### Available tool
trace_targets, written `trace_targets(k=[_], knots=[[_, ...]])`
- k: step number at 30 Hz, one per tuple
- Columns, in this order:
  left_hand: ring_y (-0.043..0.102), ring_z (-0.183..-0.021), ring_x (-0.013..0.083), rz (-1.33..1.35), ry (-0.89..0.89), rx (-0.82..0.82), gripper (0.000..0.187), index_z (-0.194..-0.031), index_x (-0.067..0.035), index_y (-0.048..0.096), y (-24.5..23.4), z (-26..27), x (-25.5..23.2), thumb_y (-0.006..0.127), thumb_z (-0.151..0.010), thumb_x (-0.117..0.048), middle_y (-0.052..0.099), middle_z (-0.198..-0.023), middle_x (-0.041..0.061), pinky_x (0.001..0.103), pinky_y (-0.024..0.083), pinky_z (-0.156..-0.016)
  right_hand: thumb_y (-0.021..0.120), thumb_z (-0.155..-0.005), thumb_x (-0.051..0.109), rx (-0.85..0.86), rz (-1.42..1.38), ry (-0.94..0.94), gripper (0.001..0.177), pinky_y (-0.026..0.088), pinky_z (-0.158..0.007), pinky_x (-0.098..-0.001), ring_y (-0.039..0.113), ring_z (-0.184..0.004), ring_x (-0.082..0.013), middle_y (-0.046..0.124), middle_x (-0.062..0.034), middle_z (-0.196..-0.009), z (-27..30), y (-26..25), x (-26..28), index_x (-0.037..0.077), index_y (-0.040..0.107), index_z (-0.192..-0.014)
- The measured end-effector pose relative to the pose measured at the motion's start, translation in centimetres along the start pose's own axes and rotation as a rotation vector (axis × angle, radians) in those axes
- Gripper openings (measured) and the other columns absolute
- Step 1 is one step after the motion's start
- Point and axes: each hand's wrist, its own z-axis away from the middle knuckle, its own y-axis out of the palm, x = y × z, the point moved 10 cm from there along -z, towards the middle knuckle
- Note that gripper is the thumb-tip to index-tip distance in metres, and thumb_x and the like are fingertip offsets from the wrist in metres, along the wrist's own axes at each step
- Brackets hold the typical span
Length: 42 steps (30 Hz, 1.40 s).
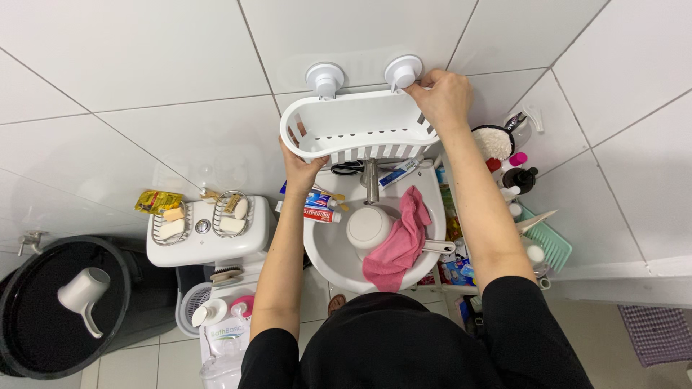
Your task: The person installs a white plastic bathroom basket onto a tiled wall using suction cups. They place toothpaste and a toothbrush into the basket, then wipe the wall with a pink cloth.
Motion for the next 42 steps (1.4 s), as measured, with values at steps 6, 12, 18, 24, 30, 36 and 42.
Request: trace_targets(k=[6,12,18,24,30,36,42], knots=[[0.049,-0.141,0.0288,-0.019,-0.003,-0.008,0.109,-0.151,-0.008,0.029,0.0,0.0,0.4,0.097,-0.071,-0.038,0.045,-0.151,0.015,0.043,0.048,-0.118,0.092,-0.075,0.045,-0.044,0.036,-0.025,0.040,0.054,-0.059,-0.0423,0.069,-0.060,-0.0298,0.071,-0.0124,-0.064,0.0,-0.4,0.3,0.007,0.080,-0.078],[0.049,-0.141,0.0290,-0.049,-0.010,-0.005,0.110,-0.152,-0.009,0.027,0.2,0.0,0.0,0.096,-0.071,-0.038,0.045,-0.149,0.015,0.044,0.050,-0.117,0.091,-0.077,0.047,-0.046,0.076,-0.021,0.039,0.054,-0.058,-0.0434,0.071,-0.061,-0.0304,0.072,-0.0119,-0.066,0.1,-0.3,0.4,0.009,0.080,-0.079],[0.048,-0.142,0.0296,-0.023,0.008,0.002,0.108,-0.152,-0.008,0.027,0.2,0.0,-0.2,0.096,-0.074,-0.036,0.044,-0.150,0.015,0.044,0.049,-0.117,0.090,-0.077,0.050,-0.059,0.171,-0.042,0.040,0.053,-0.055,-0.0459,0.070,-0.060,-0.0322,0.071,-0.0125,-0.065,0.3,-0.2,0.6,0.011,0.081,-0.079],[0.049,-0.140,0.0294,-0.015,0.008,0.005,0.108,-0.149,-0.007,0.027,0.2,-0.3,-0.4,0.096,-0.072,-0.037,0.044,-0.148,0.015,0.043,0.050,-0.112,0.090,-0.076,0.052,-0.067,0.184,-0.039,0.042,0.052,-0.055,-0.0455,0.070,-0.061,-0.0310,0.072,-0.0106,-0.066,0.0,-0.5,0.8,0.012,0.080,-0.077],[0.049,-0.141,0.0295,-0.012,0.027,0.007,0.108,-0.151,-0.007,0.028,0.4,-0.6,-1.4,0.096,-0.073,-0.036,0.044,-0.149,0.015,0.043,0.052,-0.115,0.090,-0.075,0.052,-0.079,0.168,-0.037,0.041,0.052,-0.054,-0.0442,0.070,-0.061,-0.0298,0.073,-0.0095,-0.067,-0.3,-1.0,0.7,0.012,0.080,-0.077],[0.049,-0.142,0.0288,-0.052,0.026,-0.006,0.105,-0.151,-0.007,0.030,0.4,-0.4,-1.3,0.096,-0.074,-0.035,0.045,-0.151,0.015,0.043,0.049,-0.119,0.092,-0.073,0.054,-0.091,0.163,-0.037,0.046,0.051,-0.053,-0.0439,0.070,-0.062,-0.0295,0.073,-0.0097,-0.070,-0.4,-1.4,1.0,0.009,0.078,-0.074],[0.048,-0.142,0.0286,-0.026,0.026,-0.004,0.106,-0.151,-0.007,0.029,0.5,-0.4,-1.2,0.096,-0.074,-0.035,0.044,-0.151,0.015,0.043,0.048,-0.118,0.093,-0.069,0.054,-0.172,0.212,-0.107,0.049,0.049,-0.051,-0.0448,0.070,-0.066,-0.0300,0.071,-0.0052,-0.074,-0.2,-2.4,2.0,0.009,0.073,-0.066]])
